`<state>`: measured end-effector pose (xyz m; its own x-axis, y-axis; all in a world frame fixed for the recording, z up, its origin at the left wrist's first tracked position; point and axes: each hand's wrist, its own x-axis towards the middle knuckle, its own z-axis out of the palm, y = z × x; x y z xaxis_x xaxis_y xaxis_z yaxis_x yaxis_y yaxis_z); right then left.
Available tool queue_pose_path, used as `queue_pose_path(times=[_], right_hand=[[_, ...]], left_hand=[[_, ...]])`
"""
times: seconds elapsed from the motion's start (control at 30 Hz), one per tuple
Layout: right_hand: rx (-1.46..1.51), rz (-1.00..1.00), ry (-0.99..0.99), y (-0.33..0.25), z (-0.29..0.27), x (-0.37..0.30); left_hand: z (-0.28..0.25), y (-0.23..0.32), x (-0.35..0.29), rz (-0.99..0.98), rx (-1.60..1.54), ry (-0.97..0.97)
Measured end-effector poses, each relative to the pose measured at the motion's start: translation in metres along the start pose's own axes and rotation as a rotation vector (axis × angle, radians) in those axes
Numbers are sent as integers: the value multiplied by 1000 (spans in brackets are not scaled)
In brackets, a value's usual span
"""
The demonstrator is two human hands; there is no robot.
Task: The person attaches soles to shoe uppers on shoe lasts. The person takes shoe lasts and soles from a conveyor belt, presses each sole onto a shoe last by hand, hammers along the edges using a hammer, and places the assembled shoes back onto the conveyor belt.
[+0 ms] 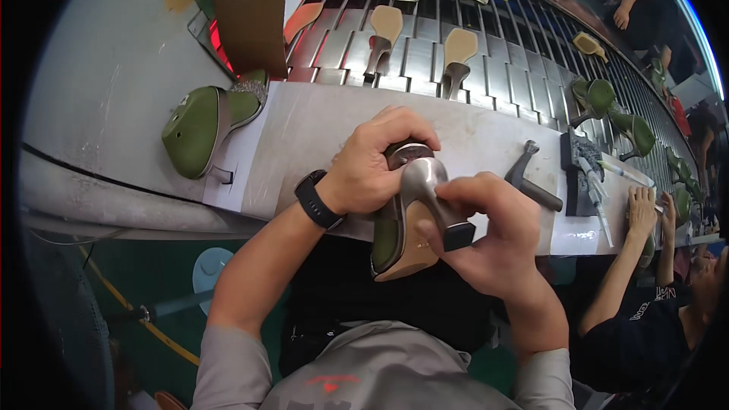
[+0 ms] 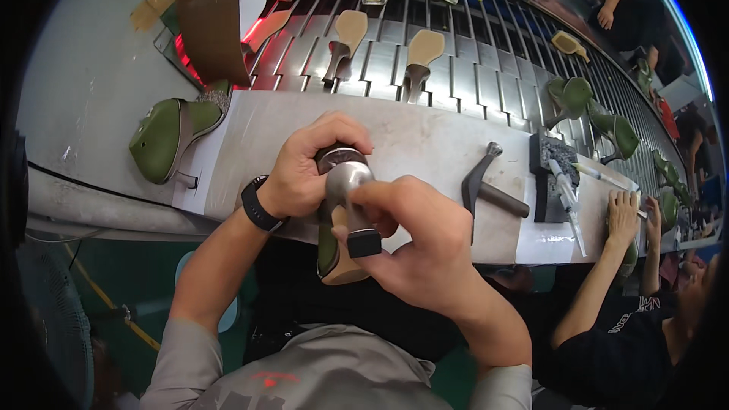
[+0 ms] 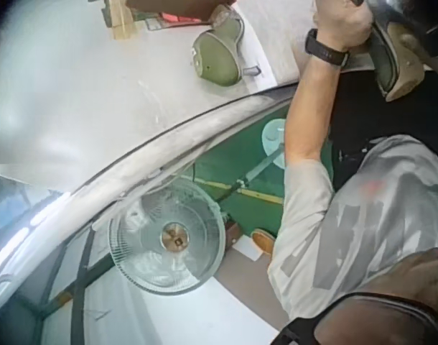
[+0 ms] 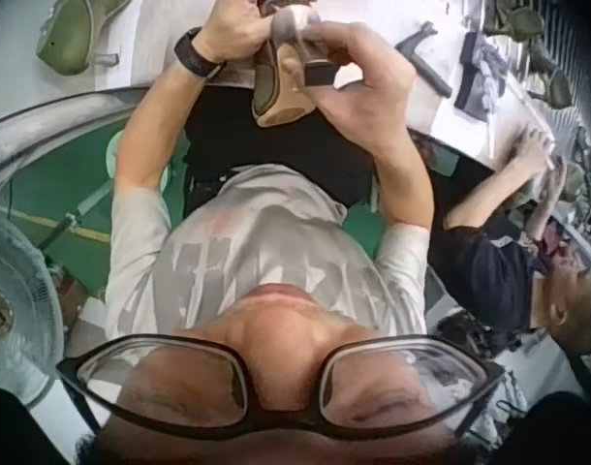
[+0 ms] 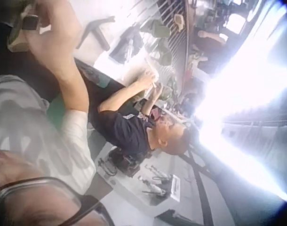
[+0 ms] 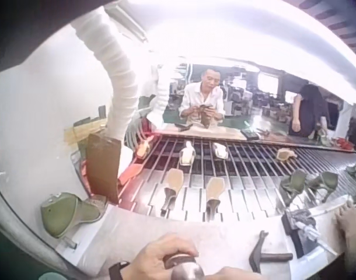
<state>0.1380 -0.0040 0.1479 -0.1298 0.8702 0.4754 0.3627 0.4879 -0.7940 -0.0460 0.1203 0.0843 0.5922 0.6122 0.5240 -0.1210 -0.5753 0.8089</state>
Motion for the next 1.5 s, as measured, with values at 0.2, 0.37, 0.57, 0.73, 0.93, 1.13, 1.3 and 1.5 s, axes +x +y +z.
queue_pose_path(times=[0.2, 0.37, 0.57, 0.73, 0.93, 1.13, 1.3, 1.5], right_hand=[[-439, -349, 147, -3, 20, -12], [-457, -356, 140, 11, 31, -18], [-458, -369, 151, 15, 30, -16], [-439, -376, 146, 21, 32, -14], [-488, -469, 177, 39, 29, -1], [-665, -146, 36, 32, 2, 32], [-619, 177, -134, 24, -9, 43], [-489, 256, 16, 35, -2, 37]], left_hand=[[2, -2, -14, -85, -205, 98], [4, -3, -14, -36, -100, 97], [4, -1, -11, -35, -73, 106], [4, -2, -12, -19, -62, 113], [4, -6, -2, 0, -77, 167], [15, -22, 31, -228, -54, 141], [23, -41, 28, -232, -139, 116], [28, -35, 35, -181, 39, 26]])
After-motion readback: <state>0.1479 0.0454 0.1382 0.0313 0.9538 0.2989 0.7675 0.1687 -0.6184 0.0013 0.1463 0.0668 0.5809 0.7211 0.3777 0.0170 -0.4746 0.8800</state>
